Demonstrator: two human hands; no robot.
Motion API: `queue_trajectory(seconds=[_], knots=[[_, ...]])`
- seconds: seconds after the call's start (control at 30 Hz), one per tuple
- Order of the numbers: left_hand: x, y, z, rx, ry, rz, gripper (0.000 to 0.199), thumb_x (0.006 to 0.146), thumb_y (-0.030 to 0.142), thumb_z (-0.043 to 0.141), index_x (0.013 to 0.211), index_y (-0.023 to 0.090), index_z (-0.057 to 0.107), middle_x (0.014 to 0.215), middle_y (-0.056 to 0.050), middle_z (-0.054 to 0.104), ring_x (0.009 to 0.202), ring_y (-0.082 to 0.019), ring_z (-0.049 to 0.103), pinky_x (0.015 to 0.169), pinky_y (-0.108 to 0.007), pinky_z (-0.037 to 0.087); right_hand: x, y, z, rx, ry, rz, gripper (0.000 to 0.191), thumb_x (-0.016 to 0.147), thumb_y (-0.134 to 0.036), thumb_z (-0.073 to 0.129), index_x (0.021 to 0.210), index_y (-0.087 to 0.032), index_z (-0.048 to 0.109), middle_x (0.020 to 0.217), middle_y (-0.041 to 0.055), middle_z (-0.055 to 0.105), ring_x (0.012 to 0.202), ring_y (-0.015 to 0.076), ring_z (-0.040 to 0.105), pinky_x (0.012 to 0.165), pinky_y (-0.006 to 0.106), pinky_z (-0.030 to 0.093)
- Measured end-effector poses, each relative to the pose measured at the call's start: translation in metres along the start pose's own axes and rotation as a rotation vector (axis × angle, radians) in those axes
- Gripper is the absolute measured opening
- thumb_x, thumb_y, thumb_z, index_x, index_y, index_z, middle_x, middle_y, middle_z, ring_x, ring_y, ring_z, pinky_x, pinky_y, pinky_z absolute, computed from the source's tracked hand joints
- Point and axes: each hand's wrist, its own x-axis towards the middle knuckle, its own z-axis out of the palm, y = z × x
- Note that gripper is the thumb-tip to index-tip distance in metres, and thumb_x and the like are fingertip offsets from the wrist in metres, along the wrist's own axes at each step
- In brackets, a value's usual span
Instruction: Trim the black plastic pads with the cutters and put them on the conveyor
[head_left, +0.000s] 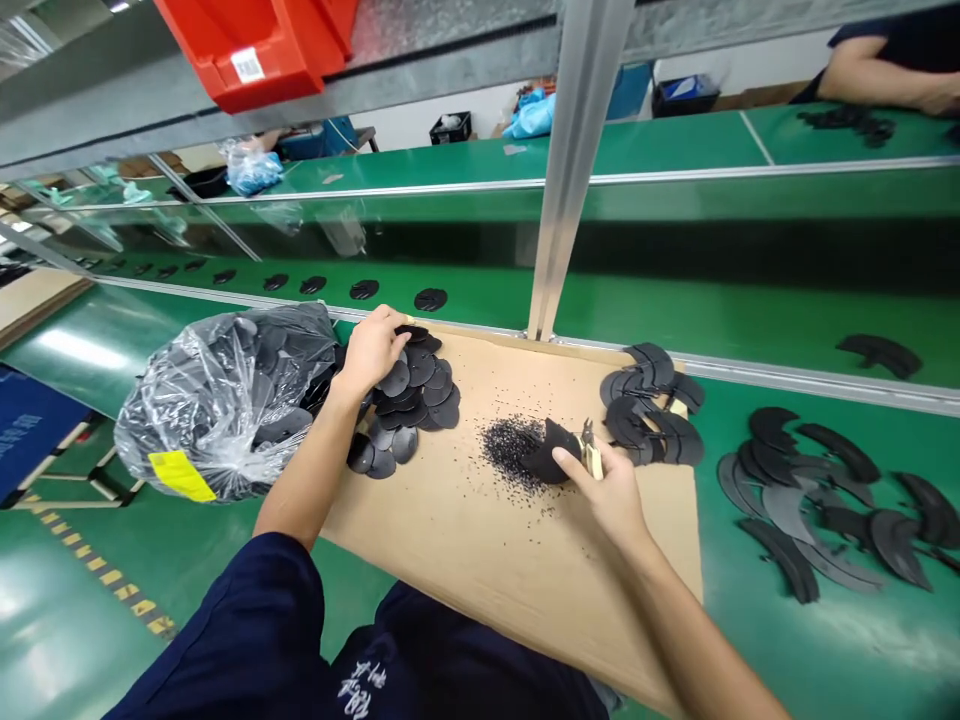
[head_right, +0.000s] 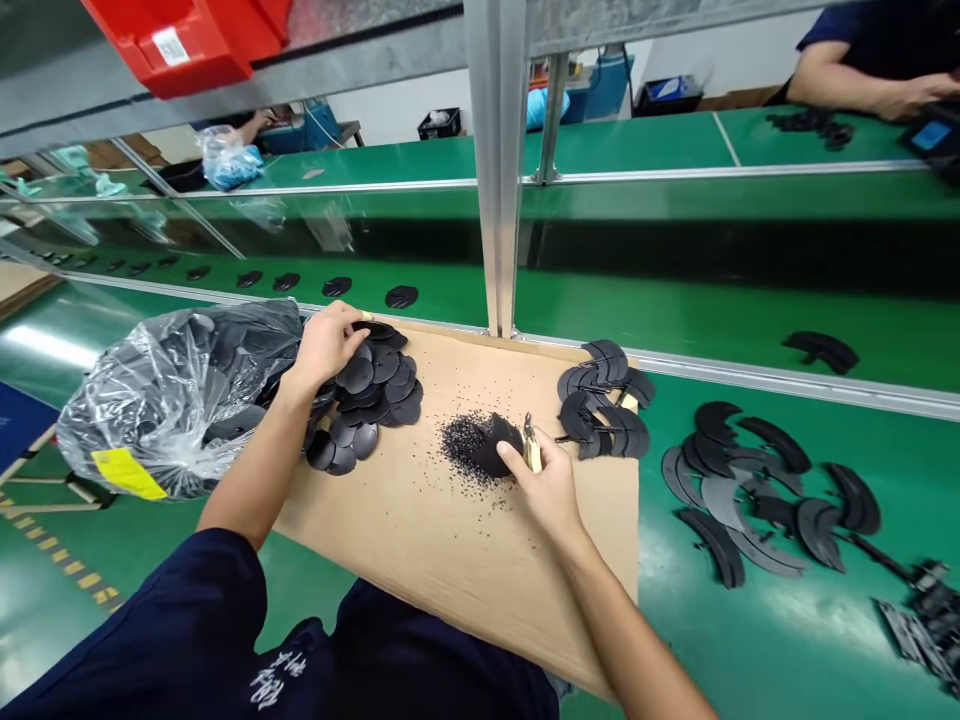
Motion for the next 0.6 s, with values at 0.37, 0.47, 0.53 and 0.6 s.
queue_trajectory(seconds=[0.37,0.47,0.53,0.6], knots=[[-0.083,0.132,0.04,-0.82,-0.031,0.518,0.016,0.098,0.023,0.059,0.105,0.018,0.072,0.11,-0.01,0.071,0.105,-0.02,0.067,0.091,-0.037,0.057,-0.01,0.016,0.003,0.396,0.064,0.33,0.051,0.06,-0.059,0.089,0.09,-0.021,0.073,0.088,0.0033,0.074,0.081,0.0213,0.067,0.081,0.038,0.057],[-0.094,0.143,0.059,-0.825,-0.035,0.474,0.012,0.097,0.026,0.065,0.102,0.019,0.072,0.102,-0.007,0.069,0.098,-0.018,0.067,0.087,-0.034,0.058,-0.014,0.014,0.004,0.427,0.022,0.31,0.055,0.059,-0.061,0.09,0.095,-0.022,0.074,0.092,0.0029,0.075,0.087,0.0222,0.068,0.086,0.038,0.056],[-0.097,0.144,0.067,-0.787,-0.007,0.437,0.015,0.096,0.026,0.067,0.109,0.02,0.071,0.104,-0.007,0.068,0.102,-0.018,0.066,0.09,-0.035,0.058,-0.016,0.014,0.004,0.389,0.009,0.293,0.053,0.06,-0.062,0.089,0.091,-0.022,0.073,0.087,0.0015,0.073,0.081,0.0204,0.066,0.081,0.035,0.056],[-0.098,0.142,0.072,-0.749,0.004,0.408,0.029,0.095,0.028,0.068,0.123,0.021,0.067,0.118,-0.01,0.065,0.114,-0.021,0.063,0.098,-0.039,0.057,-0.018,0.015,0.004,0.34,0.009,0.282,0.05,0.063,-0.062,0.087,0.087,-0.021,0.072,0.081,0.0004,0.07,0.075,0.0182,0.062,0.074,0.032,0.054]])
